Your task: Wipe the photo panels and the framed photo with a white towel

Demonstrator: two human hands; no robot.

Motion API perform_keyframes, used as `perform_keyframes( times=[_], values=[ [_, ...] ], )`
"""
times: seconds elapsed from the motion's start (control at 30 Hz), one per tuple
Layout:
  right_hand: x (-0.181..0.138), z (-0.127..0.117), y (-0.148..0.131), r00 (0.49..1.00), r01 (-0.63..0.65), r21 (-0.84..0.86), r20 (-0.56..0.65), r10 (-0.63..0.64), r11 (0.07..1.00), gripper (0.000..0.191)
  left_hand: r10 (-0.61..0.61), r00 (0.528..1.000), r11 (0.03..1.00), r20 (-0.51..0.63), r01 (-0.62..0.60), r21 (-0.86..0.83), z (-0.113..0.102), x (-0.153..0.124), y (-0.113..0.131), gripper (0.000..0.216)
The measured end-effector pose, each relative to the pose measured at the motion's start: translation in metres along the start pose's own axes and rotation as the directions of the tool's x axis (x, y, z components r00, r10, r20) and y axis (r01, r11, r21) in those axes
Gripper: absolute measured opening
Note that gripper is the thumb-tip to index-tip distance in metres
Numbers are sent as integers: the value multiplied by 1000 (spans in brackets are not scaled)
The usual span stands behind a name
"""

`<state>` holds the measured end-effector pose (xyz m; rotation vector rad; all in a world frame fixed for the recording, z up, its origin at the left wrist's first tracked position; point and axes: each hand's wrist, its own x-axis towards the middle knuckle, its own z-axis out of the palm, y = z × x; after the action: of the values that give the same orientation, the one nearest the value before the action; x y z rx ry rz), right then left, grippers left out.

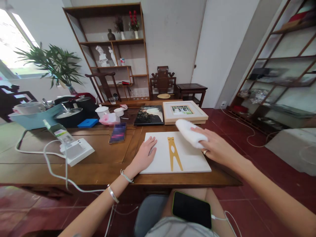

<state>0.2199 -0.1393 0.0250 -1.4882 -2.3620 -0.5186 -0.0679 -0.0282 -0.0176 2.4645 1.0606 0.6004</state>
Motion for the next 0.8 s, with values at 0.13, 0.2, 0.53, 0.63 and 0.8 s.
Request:
perform_keyframes(
  times=[0.13,0.2,0.53,0.63,0.8],
  values=[
    [3,25,-22,988,16,102,154,-31,995,42,-10,1000,1000,5,10,2,-1,0,1,46],
    [4,26,-33,979,-4,111,204,-18,994,43,-10,1000,1000,6,10,5,-1,0,1,46],
    [-42,-17,-88,954,-55,131,299,14,990,36,8,1000,1000,-6,-8,2,0,0,2,45],
    [-39,-12,-77,963,-55,152,269,12,987,37,15,1000,1000,-2,-15,6,0,0,1,45],
    [-3,14,-36,976,-103,163,205,68,981,40,28,1000,1000,-10,-28,-7,0,0,-1,42]
  ],
)
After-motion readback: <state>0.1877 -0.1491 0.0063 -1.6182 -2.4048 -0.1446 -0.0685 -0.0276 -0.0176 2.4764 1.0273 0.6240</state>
